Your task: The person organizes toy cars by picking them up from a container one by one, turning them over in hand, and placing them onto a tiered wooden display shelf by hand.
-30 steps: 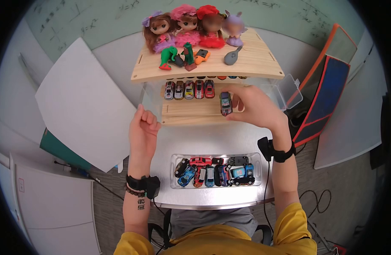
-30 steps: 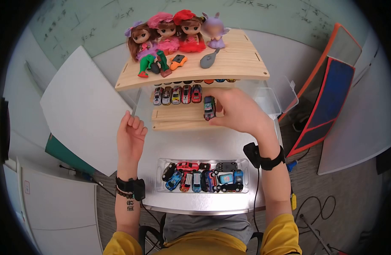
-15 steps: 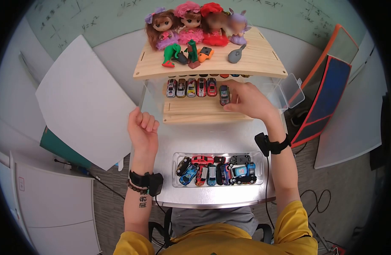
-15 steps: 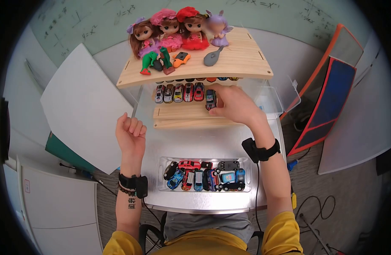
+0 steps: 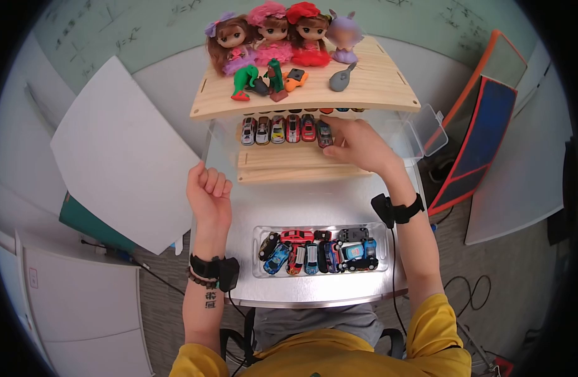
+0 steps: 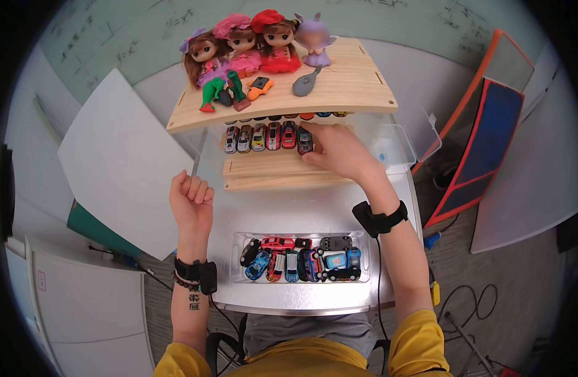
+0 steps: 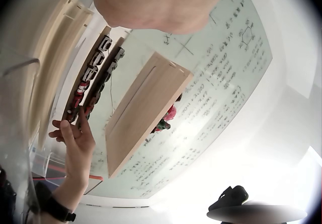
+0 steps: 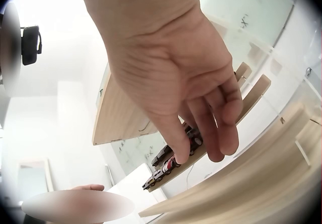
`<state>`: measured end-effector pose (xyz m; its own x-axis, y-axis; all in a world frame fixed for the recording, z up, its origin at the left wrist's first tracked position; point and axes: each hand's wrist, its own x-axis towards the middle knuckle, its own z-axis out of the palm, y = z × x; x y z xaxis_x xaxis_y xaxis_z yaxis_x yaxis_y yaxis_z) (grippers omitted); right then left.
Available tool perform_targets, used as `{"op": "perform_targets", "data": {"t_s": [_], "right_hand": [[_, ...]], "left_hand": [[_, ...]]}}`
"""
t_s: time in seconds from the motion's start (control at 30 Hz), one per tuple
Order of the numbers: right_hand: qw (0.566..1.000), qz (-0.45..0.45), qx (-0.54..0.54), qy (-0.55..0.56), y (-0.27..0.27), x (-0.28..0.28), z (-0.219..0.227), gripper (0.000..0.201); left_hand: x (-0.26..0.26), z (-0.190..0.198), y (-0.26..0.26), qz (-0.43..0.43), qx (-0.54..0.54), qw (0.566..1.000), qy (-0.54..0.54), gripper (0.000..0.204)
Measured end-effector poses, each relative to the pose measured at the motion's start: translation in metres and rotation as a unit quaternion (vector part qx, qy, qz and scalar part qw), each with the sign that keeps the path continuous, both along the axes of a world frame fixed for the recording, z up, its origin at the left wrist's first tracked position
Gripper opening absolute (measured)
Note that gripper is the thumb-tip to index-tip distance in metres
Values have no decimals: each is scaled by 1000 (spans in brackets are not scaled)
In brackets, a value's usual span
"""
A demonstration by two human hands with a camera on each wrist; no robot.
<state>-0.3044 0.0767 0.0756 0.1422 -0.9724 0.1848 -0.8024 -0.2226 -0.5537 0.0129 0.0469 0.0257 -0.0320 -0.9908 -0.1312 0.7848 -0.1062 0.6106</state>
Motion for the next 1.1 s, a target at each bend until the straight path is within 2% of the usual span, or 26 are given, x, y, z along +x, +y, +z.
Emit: {"op": "perform_targets", "data": {"t_s": [0.47,0.77,1.1], "right_hand": [[998,-41,-46,-11,-4,3,-7,48],[997,-41,-65,-16,-8,0,-14,46],[996,-39,-77,-35,-4,-1,-11,45]], "left_hand": [[1,1,0,-13,0,1000,-4,48],[2,-9,-4,1,-4,999,-44,51],[2,-9,-3,-7,-11,999,-42,52]]}}
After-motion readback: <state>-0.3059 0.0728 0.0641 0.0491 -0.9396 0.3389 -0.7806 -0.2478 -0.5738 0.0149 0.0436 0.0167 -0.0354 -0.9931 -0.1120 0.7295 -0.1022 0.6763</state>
